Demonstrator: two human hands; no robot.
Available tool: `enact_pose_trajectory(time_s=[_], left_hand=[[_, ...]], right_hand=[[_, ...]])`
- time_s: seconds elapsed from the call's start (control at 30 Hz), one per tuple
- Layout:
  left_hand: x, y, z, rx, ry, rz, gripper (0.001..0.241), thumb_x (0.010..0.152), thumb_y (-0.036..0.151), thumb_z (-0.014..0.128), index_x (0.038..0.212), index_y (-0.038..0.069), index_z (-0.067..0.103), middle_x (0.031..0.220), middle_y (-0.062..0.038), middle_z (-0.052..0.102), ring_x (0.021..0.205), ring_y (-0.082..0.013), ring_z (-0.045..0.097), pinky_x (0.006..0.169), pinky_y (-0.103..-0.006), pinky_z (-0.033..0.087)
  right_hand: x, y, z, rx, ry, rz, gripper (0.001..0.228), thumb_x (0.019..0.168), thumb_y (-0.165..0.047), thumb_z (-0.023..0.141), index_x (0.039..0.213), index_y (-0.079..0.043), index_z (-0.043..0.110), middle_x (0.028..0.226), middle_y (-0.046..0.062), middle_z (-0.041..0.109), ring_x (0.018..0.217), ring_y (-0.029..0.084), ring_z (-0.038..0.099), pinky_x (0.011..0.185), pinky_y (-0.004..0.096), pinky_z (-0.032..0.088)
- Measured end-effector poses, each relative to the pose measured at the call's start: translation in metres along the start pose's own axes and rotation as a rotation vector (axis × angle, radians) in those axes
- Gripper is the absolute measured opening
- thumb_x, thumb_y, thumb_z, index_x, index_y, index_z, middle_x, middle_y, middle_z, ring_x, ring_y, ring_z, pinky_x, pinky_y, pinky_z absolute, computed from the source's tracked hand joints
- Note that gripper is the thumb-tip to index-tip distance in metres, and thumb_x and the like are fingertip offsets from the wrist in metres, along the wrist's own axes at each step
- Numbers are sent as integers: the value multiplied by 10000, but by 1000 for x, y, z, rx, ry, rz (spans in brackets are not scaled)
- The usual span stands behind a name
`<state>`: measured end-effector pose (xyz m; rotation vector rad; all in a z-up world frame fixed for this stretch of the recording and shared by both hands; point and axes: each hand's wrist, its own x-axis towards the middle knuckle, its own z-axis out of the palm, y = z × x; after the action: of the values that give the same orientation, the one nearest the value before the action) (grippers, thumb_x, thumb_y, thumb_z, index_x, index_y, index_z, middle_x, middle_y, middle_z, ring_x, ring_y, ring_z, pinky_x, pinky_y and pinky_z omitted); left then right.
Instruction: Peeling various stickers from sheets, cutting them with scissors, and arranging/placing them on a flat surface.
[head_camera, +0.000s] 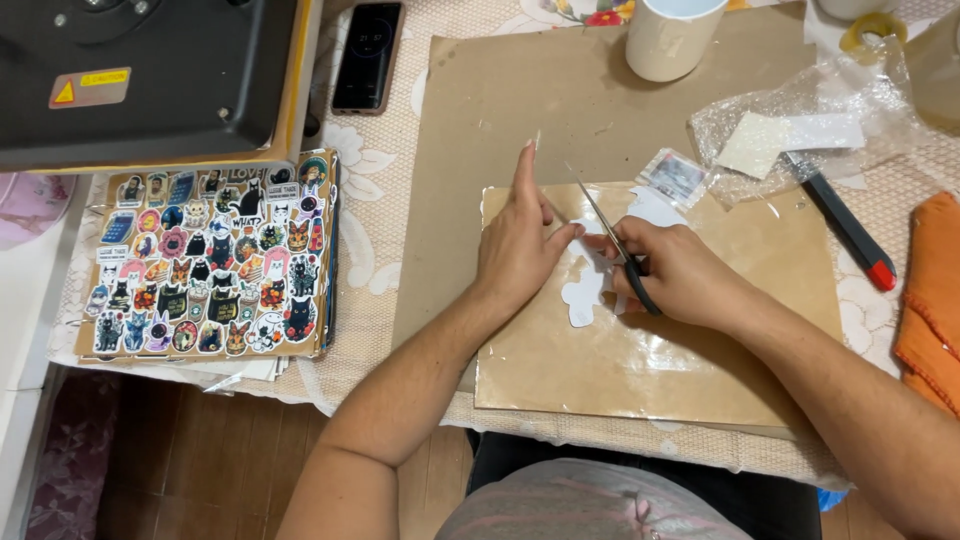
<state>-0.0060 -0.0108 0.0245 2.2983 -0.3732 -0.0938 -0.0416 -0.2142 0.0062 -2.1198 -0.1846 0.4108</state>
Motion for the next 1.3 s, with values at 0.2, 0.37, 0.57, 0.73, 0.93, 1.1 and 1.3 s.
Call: enact_pose_trajectory(time_s=[0.2,0.37,0.57,0.73,0.93,1.1,1.3], left_hand=[[8,-16,5,-138,58,0,893,933,87,649,1601,74,56,931,-113,656,927,-361,699,869,-486,536],[5,-15,-9,-953,138,113,804,949,275,656,1575,50,205,971,-128,716,798,-139,652,610,-236,543],[3,-15,-16,-907,-39,154,899,906,110,735,1602,117,166,948,-94,705,817,-106,661,630,-215,572],[4,-18,-13,-911,-9,126,882,892,36,732,1595,93,202,885,-80,700,801,-91,645,712,-177,518],[-6,-11,-8,-629,98,303,798,912,29,760,1554,84,288,901,-19,739,946,-137,679,1065,-316,466],[-16,-17,3,-405,158,658,718,949,-35,769,1518,99,353,972,-55,737,966,-159,691,1106,-322,507],[-19,0,-9,-580,87,369,54,939,137,727,986,164,726,1580,-60,390,983,-113,688,1145,-347,471]], right_hand=[[-21,-17,-3,-135,126,-76,213,816,-88,707,1023,-51,673,547,107,692,476,291,709,595,309,524],[-44,1,0,-701,374,-295,174,859,-193,624,1026,-175,673,1290,-58,713,921,237,736,559,461,566],[-47,-9,2,-760,387,-321,235,844,-319,682,1020,-163,682,1176,-80,725,681,306,693,484,456,533],[-47,-5,2,-801,366,-299,239,837,-309,669,1038,-181,689,1108,-68,723,659,306,689,491,446,539],[-55,-25,-8,-746,208,-140,164,831,-333,633,900,-186,656,834,-11,690,634,353,643,546,483,516],[-75,-32,-30,-777,91,-27,106,820,-282,587,867,-221,660,818,-39,680,624,256,658,560,441,547],[-115,28,-59,-1028,261,384,433,830,-446,667,1257,-390,626,1168,-137,681,882,221,746,608,388,590]])
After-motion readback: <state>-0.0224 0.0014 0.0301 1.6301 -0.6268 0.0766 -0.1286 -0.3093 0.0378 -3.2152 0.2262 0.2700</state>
